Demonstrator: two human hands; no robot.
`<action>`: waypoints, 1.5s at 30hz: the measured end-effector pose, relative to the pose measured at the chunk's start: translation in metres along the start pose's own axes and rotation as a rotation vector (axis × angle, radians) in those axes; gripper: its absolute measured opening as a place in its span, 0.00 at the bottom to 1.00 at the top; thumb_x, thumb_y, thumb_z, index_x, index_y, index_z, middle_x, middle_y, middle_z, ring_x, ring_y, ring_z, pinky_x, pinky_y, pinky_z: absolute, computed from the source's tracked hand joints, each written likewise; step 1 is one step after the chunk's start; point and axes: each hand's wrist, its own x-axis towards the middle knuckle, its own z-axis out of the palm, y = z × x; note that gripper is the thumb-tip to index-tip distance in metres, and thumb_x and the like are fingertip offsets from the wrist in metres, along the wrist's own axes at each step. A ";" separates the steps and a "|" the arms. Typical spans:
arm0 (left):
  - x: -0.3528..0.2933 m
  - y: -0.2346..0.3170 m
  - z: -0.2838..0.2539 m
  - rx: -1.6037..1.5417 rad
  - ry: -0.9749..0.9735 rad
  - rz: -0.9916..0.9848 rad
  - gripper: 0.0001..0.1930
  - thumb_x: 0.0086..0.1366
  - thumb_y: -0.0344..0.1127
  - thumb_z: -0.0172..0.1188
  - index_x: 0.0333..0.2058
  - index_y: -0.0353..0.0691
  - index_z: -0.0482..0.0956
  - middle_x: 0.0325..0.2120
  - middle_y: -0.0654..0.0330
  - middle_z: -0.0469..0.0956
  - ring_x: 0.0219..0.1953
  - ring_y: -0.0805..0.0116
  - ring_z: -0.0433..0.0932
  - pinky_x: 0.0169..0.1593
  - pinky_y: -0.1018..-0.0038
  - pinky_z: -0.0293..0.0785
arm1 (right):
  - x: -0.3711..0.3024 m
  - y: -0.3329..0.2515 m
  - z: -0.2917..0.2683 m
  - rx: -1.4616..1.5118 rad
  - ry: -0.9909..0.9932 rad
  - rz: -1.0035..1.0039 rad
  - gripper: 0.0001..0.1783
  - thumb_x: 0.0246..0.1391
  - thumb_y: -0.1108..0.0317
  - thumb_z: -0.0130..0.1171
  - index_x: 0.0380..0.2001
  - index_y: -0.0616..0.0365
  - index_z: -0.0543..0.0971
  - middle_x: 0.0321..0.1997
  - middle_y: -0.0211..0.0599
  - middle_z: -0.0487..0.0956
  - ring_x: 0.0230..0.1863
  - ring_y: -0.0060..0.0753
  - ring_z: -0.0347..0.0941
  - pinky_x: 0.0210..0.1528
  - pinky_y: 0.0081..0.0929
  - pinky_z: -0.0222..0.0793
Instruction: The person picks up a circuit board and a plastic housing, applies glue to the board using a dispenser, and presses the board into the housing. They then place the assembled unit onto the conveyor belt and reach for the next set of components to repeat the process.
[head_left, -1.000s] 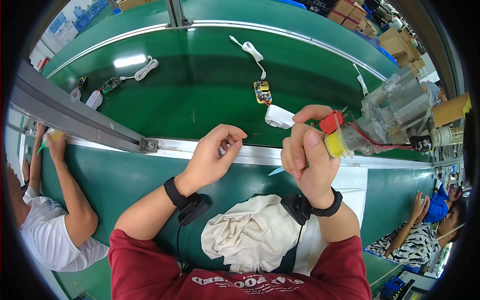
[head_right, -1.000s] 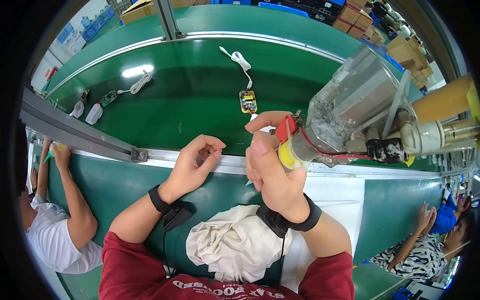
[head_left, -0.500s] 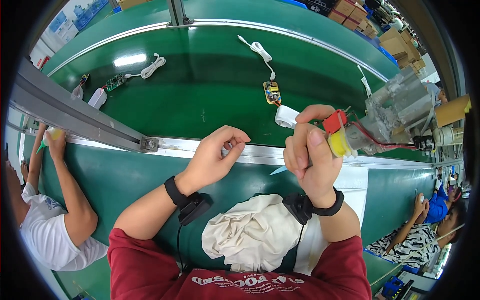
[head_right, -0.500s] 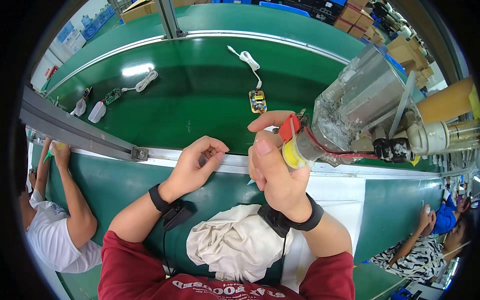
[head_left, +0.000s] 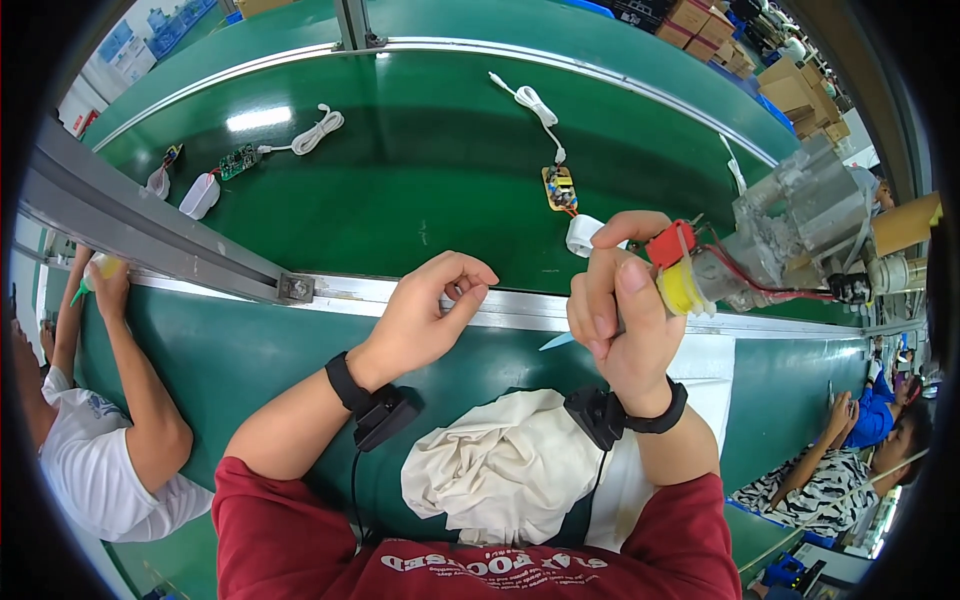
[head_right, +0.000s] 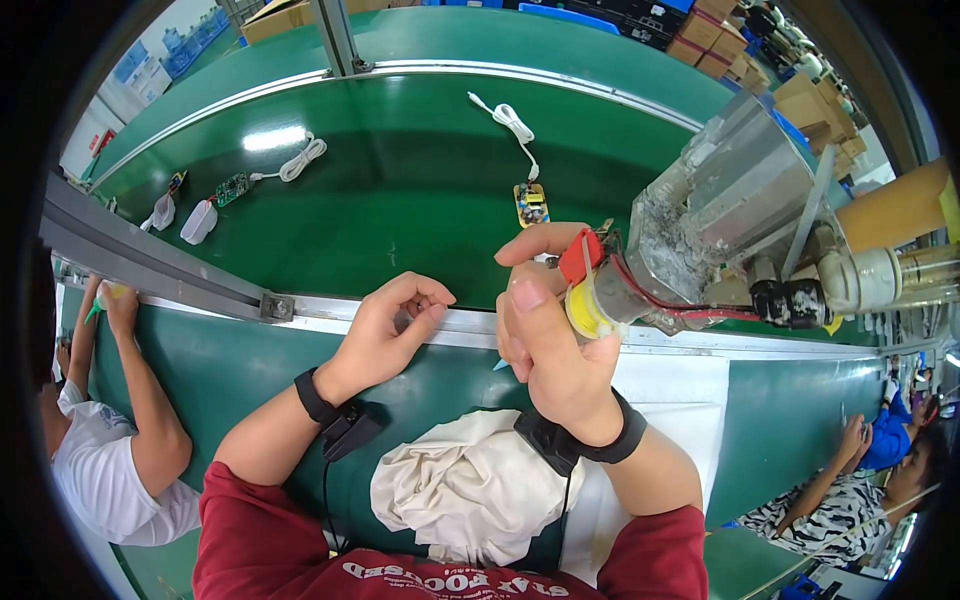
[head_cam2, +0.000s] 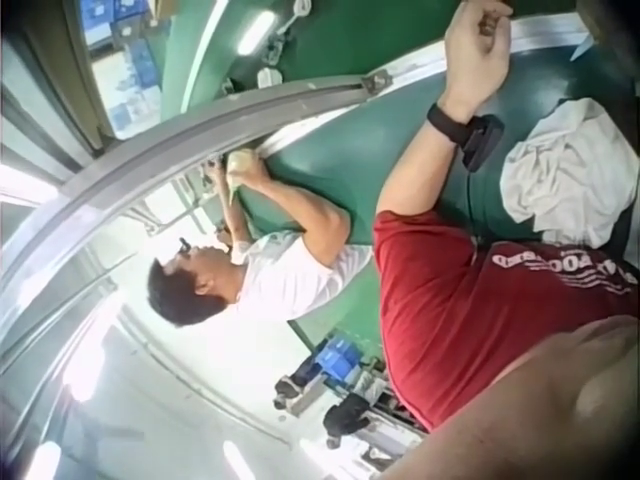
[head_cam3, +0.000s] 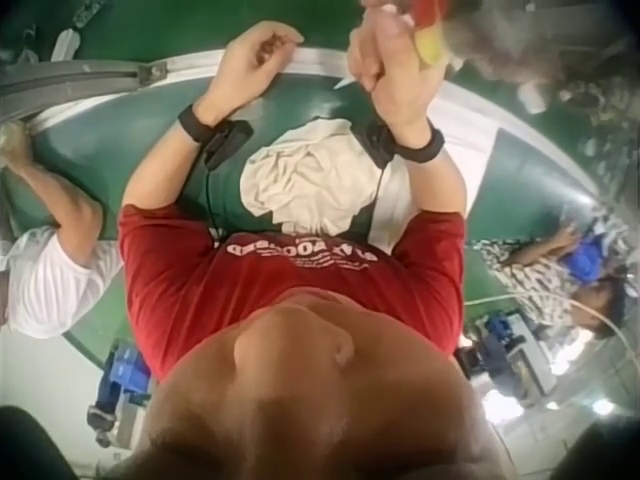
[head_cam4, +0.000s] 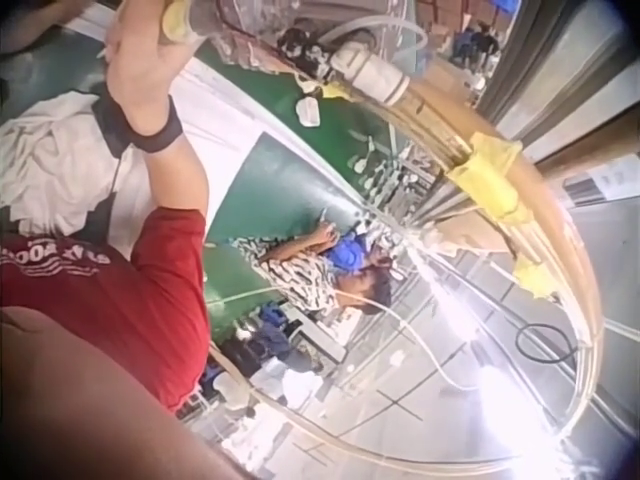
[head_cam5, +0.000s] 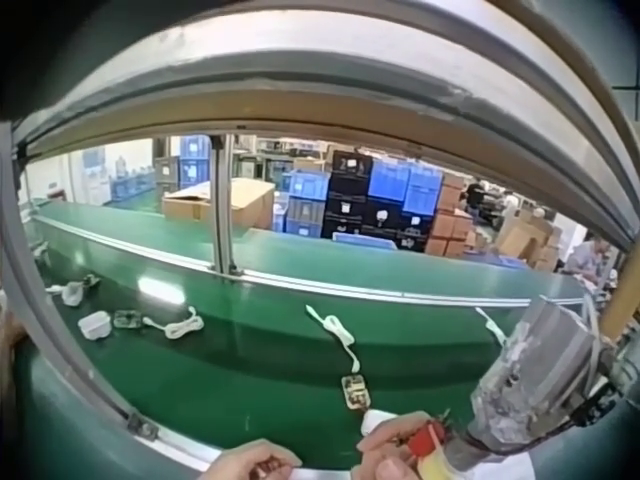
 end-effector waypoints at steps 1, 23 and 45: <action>-0.001 0.000 -0.001 -0.003 -0.001 -0.005 0.06 0.63 0.25 0.55 0.38 0.36 0.76 0.31 0.65 0.75 0.30 0.79 0.71 0.36 0.80 0.68 | 0.000 0.000 0.001 -0.002 -0.004 -0.002 0.17 0.62 0.58 0.48 0.43 0.62 0.64 0.12 0.25 0.59 0.08 0.15 0.51 0.10 0.17 0.46; 0.000 0.007 -0.016 -0.089 0.068 -0.024 0.13 0.62 0.23 0.54 0.45 0.38 0.73 0.43 0.61 0.68 0.41 0.74 0.71 0.42 0.77 0.73 | -0.001 -0.006 0.007 0.011 -0.034 0.000 0.16 0.63 0.59 0.46 0.42 0.61 0.65 0.13 0.25 0.59 0.09 0.14 0.51 0.11 0.17 0.46; 0.106 -0.014 -0.118 1.076 0.209 -0.210 0.22 0.57 0.26 0.52 0.52 0.38 0.66 0.50 0.43 0.67 0.50 0.45 0.72 0.44 0.56 0.75 | -0.004 -0.008 0.010 0.053 -0.047 0.009 0.12 0.63 0.63 0.46 0.41 0.62 0.66 0.13 0.24 0.59 0.09 0.13 0.52 0.12 0.16 0.49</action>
